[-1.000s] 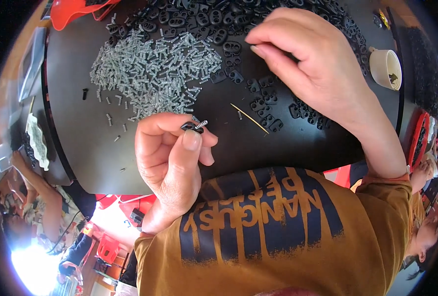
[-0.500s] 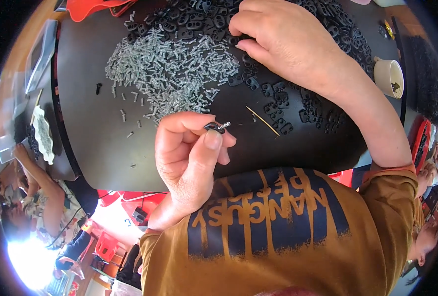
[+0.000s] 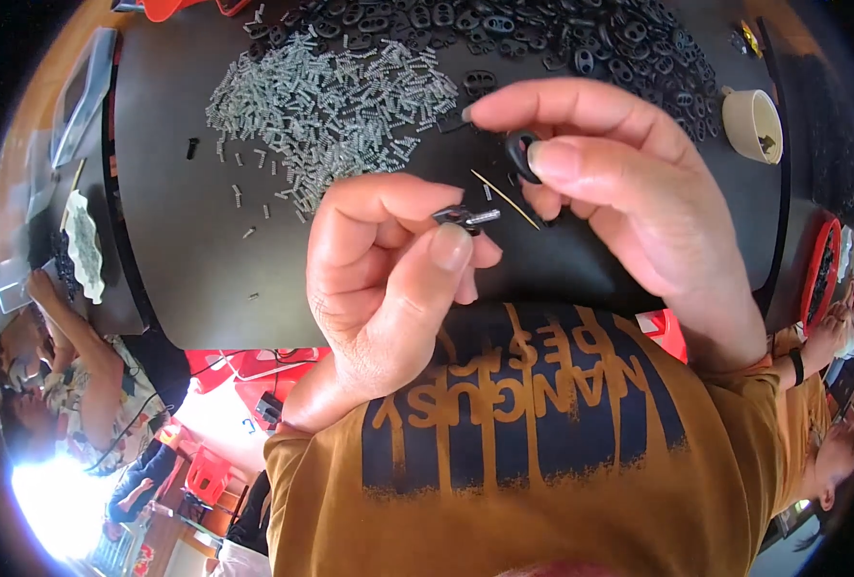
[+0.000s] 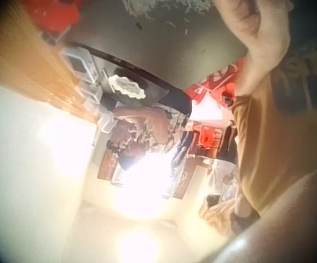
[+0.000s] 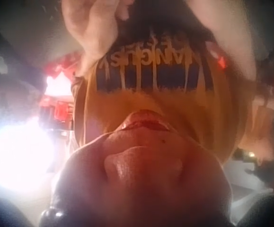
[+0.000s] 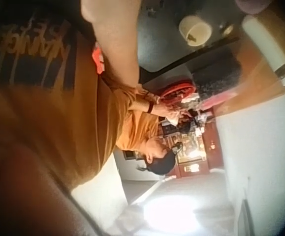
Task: The person assembles plastic cord locks by inserting springs and inner pieces into the outer housings by hand and with a thin stick.
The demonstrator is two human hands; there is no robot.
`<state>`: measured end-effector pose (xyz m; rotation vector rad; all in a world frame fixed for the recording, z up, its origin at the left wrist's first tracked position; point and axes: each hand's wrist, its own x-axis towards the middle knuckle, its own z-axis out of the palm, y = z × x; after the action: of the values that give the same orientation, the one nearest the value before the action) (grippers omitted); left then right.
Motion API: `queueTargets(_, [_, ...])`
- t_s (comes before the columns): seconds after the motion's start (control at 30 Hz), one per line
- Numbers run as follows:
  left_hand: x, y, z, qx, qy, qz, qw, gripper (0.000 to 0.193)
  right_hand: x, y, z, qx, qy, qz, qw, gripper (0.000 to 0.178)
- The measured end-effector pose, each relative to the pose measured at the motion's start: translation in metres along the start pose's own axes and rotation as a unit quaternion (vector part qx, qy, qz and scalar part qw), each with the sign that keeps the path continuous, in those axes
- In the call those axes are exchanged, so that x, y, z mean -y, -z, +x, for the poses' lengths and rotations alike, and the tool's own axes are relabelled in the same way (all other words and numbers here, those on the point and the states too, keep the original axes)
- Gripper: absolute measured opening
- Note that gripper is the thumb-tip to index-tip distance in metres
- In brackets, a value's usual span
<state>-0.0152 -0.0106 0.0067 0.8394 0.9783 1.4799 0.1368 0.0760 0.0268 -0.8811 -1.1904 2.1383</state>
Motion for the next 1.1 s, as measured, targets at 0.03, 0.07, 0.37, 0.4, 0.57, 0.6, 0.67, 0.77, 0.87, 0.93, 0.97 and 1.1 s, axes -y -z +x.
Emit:
queueTargets(0.03, [0.001,-0.007,0.002,-0.011,-0.013,0.016,1.000,0.016,-0.002,-0.002,-0.005,-0.011,-0.011,0.024,1.000,0.028])
queueTargets(0.07, [0.002,-0.011,0.003,-0.022,-0.026,0.033,0.999,0.016,-0.005,-0.004,-0.011,-0.015,-0.002,0.044,0.999,0.029])
queueTargets(0.37, [0.004,-0.022,-0.006,0.056,-0.025,0.015,0.998,0.019,-0.017,-0.005,-0.037,-0.064,0.076,0.147,0.984,0.018])
queueTargets(0.4, [0.003,-0.029,-0.007,0.057,-0.027,0.019,0.998,0.019,-0.018,-0.002,-0.039,-0.068,0.083,0.150,0.983,0.016])
queueTargets(0.57, [0.006,-0.040,-0.010,0.040,-0.017,0.021,0.999,0.021,-0.019,0.007,-0.051,-0.061,0.091,0.167,0.980,0.014])
queueTargets(0.6, [0.007,-0.043,-0.010,0.042,-0.016,0.025,0.999,0.021,-0.020,0.009,-0.053,-0.057,0.098,0.169,0.979,0.013])
queueTargets(0.67, [0.008,-0.052,-0.010,0.023,-0.017,0.039,0.999,0.022,-0.022,0.010,-0.056,-0.046,0.107,0.191,0.975,0.013])
queueTargets(0.77, [0.013,-0.065,-0.009,-0.021,-0.034,0.099,0.994,0.024,-0.025,0.013,-0.060,-0.037,0.114,0.220,0.968,0.013])
queueTargets(0.87, [0.016,-0.075,-0.008,-0.023,-0.021,0.105,0.994,0.024,-0.028,0.021,-0.063,-0.032,0.115,0.241,0.963,0.012])
queueTargets(0.93, [0.018,-0.079,-0.007,-0.021,-0.017,0.104,0.994,0.024,-0.029,0.026,-0.065,-0.025,0.116,0.254,0.960,0.012])
queueTargets(0.97, [0.019,-0.080,-0.006,-0.019,-0.013,0.099,0.995,0.023,-0.028,0.028,-0.067,-0.017,0.122,0.257,0.959,0.013])
queueTargets(1.1, [0.023,-0.083,-0.003,-0.016,-0.006,0.103,0.995,0.022,-0.031,0.036,-0.070,-0.028,0.169,0.231,0.958,0.015])
